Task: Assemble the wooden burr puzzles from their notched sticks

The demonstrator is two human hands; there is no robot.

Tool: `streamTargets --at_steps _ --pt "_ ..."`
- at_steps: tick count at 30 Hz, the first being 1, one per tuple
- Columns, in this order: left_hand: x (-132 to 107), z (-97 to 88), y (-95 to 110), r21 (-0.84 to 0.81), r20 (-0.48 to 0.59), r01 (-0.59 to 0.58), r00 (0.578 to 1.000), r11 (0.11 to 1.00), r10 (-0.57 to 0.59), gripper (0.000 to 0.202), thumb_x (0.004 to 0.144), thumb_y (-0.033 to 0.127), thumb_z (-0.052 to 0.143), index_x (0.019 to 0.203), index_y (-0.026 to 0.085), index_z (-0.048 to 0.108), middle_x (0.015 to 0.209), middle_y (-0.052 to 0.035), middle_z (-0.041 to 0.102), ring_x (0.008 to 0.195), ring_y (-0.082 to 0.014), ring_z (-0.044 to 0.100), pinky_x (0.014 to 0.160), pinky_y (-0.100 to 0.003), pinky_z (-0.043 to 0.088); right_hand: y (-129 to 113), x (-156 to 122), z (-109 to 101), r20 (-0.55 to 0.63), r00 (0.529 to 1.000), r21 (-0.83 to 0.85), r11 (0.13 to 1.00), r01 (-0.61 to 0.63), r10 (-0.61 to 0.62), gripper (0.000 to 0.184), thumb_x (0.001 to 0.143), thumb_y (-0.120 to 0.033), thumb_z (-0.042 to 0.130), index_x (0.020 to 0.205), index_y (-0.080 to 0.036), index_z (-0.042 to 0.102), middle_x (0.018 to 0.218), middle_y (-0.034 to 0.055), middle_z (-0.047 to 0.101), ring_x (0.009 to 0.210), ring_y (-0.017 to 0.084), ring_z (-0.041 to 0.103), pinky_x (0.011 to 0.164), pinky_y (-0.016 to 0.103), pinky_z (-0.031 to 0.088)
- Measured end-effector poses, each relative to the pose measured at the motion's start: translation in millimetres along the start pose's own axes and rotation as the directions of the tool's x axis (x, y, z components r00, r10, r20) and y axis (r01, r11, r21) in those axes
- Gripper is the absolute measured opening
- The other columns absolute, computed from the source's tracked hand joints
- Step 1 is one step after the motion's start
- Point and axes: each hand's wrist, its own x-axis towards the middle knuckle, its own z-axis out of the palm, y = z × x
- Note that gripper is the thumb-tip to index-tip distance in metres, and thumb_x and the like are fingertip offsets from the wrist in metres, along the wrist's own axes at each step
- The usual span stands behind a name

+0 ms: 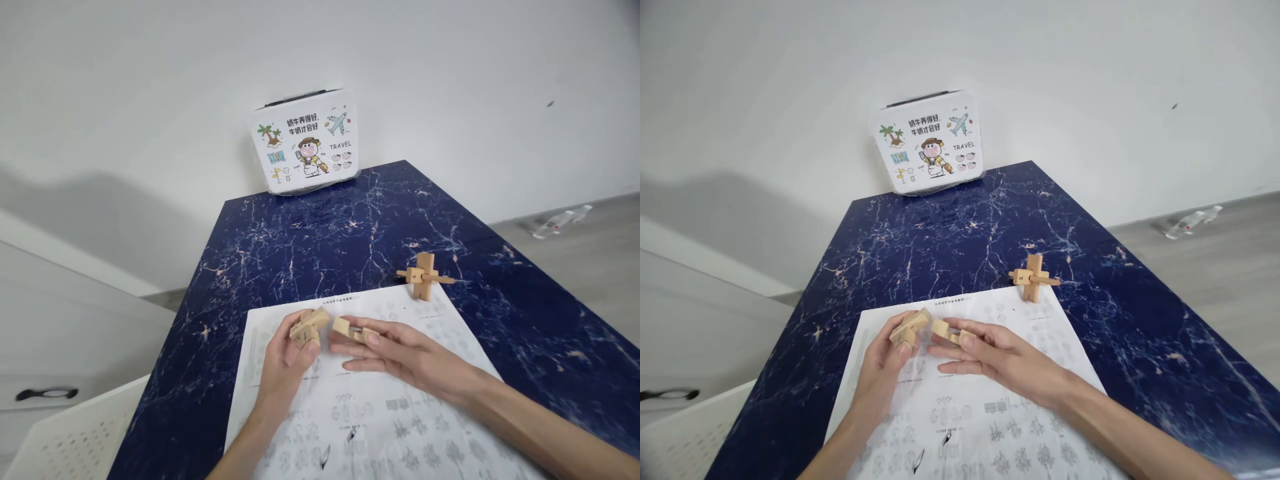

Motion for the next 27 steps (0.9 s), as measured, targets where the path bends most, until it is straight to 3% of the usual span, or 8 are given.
streamTargets --at_steps 4,8,12,16,20,27 --pt "-3.3 2.6 1.8 0.132 -0.027 -0.099 0.994 0.986 0.104 0.047 0.082 0.039 0.079 0.123 0.023 0.061 0.113 -0.0076 0.068 0.099 -0.0241 0.067 0.086 -0.037 0.055 9.1 3.0 1.7 -0.066 0.997 -0.283 0.959 0.029 -0.050 0.043 0.104 -0.052 0.059 0.125 -0.015 0.066 0.116 0.0145 0.077 0.096 0.024 0.078 0.085 0.043 0.064" --pt "-7.6 6.4 3.2 0.299 -0.005 -0.265 0.960 0.917 0.279 0.054 0.078 0.027 0.082 0.127 0.027 0.058 0.121 -0.0064 0.059 0.107 -0.0248 0.064 0.091 -0.039 0.055 15.5 4.1 2.9 -0.113 0.990 -0.403 0.915 0.032 -0.084 0.041 0.104 -0.056 0.057 0.095 -0.016 0.064 0.089 0.0107 0.079 0.071 0.019 0.075 0.062 0.031 0.059" --pt "-10.5 9.1 4.3 0.433 0.064 -0.361 0.926 0.826 0.371 0.061 0.075 0.027 0.087 0.129 0.028 0.057 0.122 -0.0071 0.057 0.110 -0.0271 0.063 0.092 -0.043 0.056 15.1 2.5 5.6 -0.161 0.982 -0.471 0.882 0.015 -0.102 0.043 0.103 -0.058 0.056 0.090 -0.018 0.063 0.084 0.0108 0.080 0.070 0.021 0.076 0.060 0.032 0.058" --pt "-13.8 11.0 2.6 0.530 0.152 -0.440 0.890 0.725 0.429 0.061 0.078 0.021 0.083 0.132 0.028 0.056 0.122 -0.0083 0.058 0.108 -0.0271 0.065 0.088 -0.040 0.059 16.2 1.1 7.5 -0.220 0.963 -0.589 0.808 -0.004 -0.156 0.042 0.104 -0.058 0.055 0.086 -0.021 0.062 0.077 0.0074 0.079 0.068 0.022 0.075 0.063 0.034 0.058" --pt "-14.9 12.2 -0.8 0.542 0.204 -0.509 0.851 0.669 0.483 0.059 0.080 0.019 0.081 0.133 0.026 0.055 0.122 -0.0088 0.058 0.108 -0.0262 0.066 0.087 -0.037 0.060 19.4 0.2 9.0 -0.241 0.943 -0.731 0.682 -0.022 -0.228 0.039 0.105 -0.055 0.052 0.082 -0.024 0.058 0.073 0.0050 0.078 0.070 0.023 0.075 0.065 0.034 0.053" --pt "-12.9 12.8 -1.7 0.561 0.207 -0.507 0.852 0.655 0.482 0.056 0.079 0.023 0.084 0.126 0.025 0.055 0.118 -0.0079 0.061 0.099 -0.0241 0.068 0.081 -0.036 0.059 29.0 -3.4 7.7 -0.183 0.896 -0.908 0.420 0.004 -0.405 0.032 0.107 -0.049 0.050 0.089 -0.024 0.059 0.072 0.0036 0.074 0.055 0.020 0.065 0.052 0.030 0.042"
